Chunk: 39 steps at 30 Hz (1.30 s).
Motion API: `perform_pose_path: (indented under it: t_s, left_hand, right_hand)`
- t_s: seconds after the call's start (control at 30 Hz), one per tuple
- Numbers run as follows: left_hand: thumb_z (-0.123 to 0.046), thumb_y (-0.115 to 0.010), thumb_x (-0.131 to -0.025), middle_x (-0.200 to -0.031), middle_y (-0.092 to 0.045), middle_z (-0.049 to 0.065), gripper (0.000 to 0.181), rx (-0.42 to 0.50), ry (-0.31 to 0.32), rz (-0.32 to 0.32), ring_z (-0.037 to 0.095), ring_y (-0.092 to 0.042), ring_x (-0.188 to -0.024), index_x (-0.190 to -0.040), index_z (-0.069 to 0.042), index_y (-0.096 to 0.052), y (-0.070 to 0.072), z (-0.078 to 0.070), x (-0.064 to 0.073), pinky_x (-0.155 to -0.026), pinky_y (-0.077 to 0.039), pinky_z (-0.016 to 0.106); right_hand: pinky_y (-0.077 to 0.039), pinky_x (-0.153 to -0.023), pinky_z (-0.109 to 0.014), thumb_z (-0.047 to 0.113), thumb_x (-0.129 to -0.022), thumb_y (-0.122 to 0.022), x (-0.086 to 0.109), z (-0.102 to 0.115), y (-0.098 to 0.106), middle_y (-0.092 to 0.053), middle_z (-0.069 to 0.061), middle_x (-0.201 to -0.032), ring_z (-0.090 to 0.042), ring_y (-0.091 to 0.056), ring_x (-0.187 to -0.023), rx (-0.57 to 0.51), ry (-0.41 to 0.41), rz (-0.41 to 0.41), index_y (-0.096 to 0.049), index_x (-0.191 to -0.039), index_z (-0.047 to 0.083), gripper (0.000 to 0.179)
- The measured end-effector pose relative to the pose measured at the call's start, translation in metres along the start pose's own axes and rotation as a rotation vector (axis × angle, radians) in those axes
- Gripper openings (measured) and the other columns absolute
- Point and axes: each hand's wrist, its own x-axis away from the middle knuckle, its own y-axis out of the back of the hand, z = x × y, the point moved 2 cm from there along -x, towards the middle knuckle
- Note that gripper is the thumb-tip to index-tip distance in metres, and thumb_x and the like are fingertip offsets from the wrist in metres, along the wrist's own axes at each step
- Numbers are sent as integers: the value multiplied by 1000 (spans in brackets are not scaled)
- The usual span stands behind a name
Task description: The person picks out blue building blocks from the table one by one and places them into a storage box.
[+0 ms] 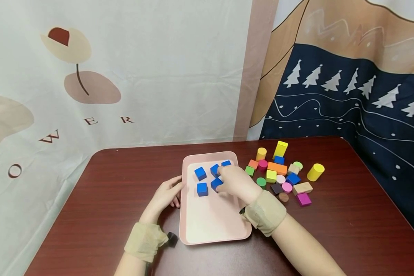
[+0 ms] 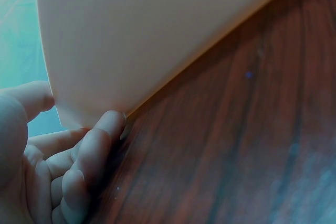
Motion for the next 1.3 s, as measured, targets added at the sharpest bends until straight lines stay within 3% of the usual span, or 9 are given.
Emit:
perform_pose_path:
  t_s: [0.33, 0.6, 0.93, 1.13, 1.3]
  left_hand:
    - [-32, -57, -97, -55, -56, 11, 52, -9, -3, -5, 24, -57, -42, -141, -6, -47, 2, -2, 0, -41, -45, 29]
    - [-32, -57, -97, -55, -56, 10, 52, -11, 0, -7, 24, -57, -42, -141, -6, -47, 1, -1, 0, -41, -45, 29]
    - [-33, -58, -96, -54, -56, 11, 52, 4, -1, -4, 25, -57, -42, -141, -7, -48, 0, -1, 1, -41, -44, 29]
    - [-32, -57, -96, -55, -56, 11, 52, 14, -9, -3, 24, -57, -42, -141, -7, -48, 0, -1, 0, -41, -44, 28]
    - [-33, -57, -96, -55, -56, 11, 52, 11, 0, -4, 24, -57, -42, -141, -7, -48, -1, -1, 1, -41, -44, 29]
  right_hand:
    - [-55, -78, -43, 28, -79, -80, 7, -4, 12, -63, -11, -118, -25, -61, -98, 32, -7, -36, -56, -132, 8, 61]
    - [-52, -85, -45, 27, -80, -79, 14, -10, 23, -61, -13, -123, -28, -60, -106, 22, 8, -79, -57, -131, 5, 60]
    - [-56, -71, -36, 30, -86, -74, 26, -23, 38, -66, -11, -101, -21, -60, -80, 14, 30, -200, -59, -125, 3, 50]
    - [-53, -67, -35, 30, -87, -71, 33, -36, 47, -65, -7, -88, -20, -58, -74, 57, 56, -288, -63, -114, 4, 38]
    - [-52, -64, -35, 26, -88, -70, 39, -46, 53, -64, -5, -83, -20, -57, -70, 22, 53, -363, -64, -112, 3, 34]
